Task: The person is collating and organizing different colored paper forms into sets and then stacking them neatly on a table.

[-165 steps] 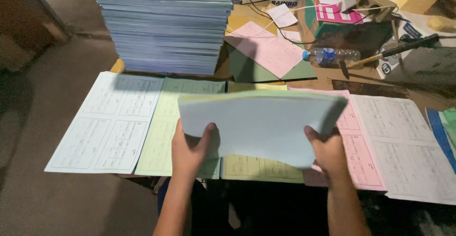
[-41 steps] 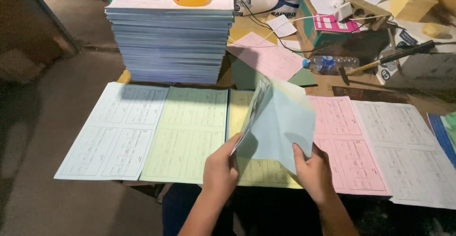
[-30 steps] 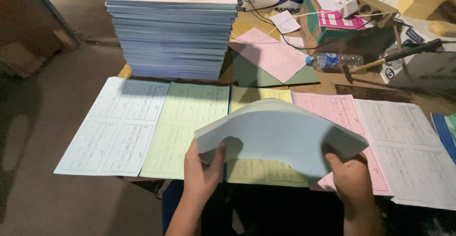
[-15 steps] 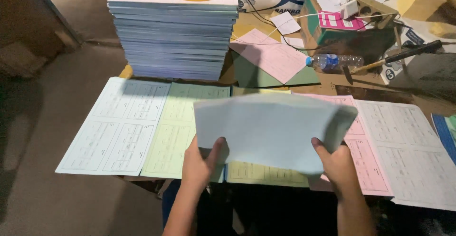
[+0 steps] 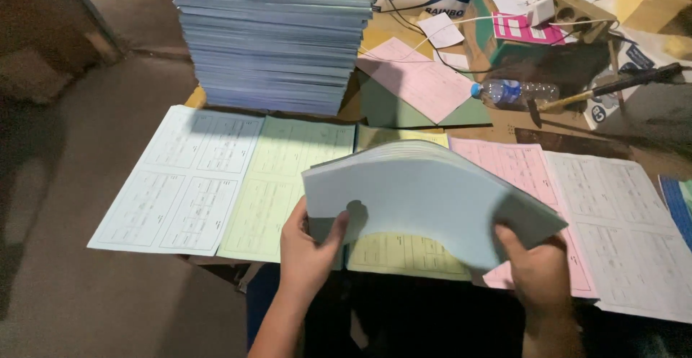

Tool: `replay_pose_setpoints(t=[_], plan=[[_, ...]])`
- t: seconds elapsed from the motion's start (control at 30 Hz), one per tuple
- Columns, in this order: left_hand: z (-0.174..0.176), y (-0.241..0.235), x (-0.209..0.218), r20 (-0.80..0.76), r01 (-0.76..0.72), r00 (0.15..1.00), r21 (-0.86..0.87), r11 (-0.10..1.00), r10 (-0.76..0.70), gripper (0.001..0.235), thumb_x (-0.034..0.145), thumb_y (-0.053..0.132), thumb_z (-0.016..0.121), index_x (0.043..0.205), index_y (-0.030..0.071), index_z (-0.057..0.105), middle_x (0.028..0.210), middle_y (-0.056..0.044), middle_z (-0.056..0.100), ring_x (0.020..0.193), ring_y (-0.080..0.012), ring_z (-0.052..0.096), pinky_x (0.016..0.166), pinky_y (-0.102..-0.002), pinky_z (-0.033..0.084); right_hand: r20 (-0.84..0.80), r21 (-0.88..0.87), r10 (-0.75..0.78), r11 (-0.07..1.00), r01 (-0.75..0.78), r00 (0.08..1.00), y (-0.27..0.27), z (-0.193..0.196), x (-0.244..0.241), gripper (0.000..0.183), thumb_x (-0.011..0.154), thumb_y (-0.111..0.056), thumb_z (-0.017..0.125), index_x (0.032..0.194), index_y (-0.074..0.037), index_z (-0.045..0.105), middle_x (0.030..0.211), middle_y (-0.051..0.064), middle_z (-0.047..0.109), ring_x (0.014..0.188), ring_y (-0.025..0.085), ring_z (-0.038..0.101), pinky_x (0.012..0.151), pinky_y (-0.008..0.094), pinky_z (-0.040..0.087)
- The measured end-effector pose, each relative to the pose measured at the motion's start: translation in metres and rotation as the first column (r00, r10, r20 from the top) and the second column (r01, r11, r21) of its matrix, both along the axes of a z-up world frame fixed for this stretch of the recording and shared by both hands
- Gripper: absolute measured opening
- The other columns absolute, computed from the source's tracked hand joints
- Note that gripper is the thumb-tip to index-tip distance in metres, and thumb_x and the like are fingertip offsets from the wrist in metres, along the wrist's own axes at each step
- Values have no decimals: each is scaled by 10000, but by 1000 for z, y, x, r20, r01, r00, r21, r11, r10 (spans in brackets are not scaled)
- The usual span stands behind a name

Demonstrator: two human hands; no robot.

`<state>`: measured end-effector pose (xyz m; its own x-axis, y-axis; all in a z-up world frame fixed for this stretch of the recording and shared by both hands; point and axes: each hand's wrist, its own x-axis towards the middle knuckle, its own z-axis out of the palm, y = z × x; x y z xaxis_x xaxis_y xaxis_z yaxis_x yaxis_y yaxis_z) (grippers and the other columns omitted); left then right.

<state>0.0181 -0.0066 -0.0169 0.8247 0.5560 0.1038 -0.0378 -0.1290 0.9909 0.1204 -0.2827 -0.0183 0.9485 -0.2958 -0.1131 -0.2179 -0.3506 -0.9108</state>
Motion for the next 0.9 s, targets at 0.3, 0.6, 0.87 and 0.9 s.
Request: replay_pose_setpoints(t=[0.3, 0.6, 0.87, 0.9], plan=[[-9, -3, 2, 11, 13, 1000, 6, 1000, -13, 445, 948, 384, 573, 1269, 108, 712, 1102, -49, 774, 997, -201, 702, 761, -316, 581, 479, -822, 839, 532, -205, 256, 52, 106, 13, 813, 862, -410, 760, 1504, -72, 392, 1742, 120, -38, 1629, 376, -65, 1342, 727, -14], [-23, -23, -5, 317, -227, 936, 198, 954, 156, 140, 981, 119, 662, 1099, 117, 736, 1033, -114, 776, 1073, -355, 726, 938, -520, 562, -283, -892, 889, -107, -439, 360, 84, 115, 58, 127, 991, -232, 553, 1069, -237, 653, 769, 93, 765, 766, 401, 755, 727, 514, 589], [16, -27, 19, 315, -2, 949, -7, 1000, 4, 880, 838, 176, 825, 1503, 56, 262, 1514, -231, 385, 1459, -421, 281, 1189, -633, 190, 523, -535, 686, 726, -431, 507, -14, 63, 72, 352, 1051, -242, 702, 764, -68, 596, 549, 76, 575, 436, 214, 526, 430, 304, 421], [16, -30, 23, 230, 222, 950, -26, 975, -210, 756, 871, 259, 796, 1501, 62, 427, 1437, -136, 586, 1397, -288, 484, 1168, -576, 376, 556, -432, 513, 850, -300, 654, -24, 39, 79, 347, 1103, -292, 727, 883, -56, 599, 636, 91, 572, 538, 221, 535, 497, 320, 401]])
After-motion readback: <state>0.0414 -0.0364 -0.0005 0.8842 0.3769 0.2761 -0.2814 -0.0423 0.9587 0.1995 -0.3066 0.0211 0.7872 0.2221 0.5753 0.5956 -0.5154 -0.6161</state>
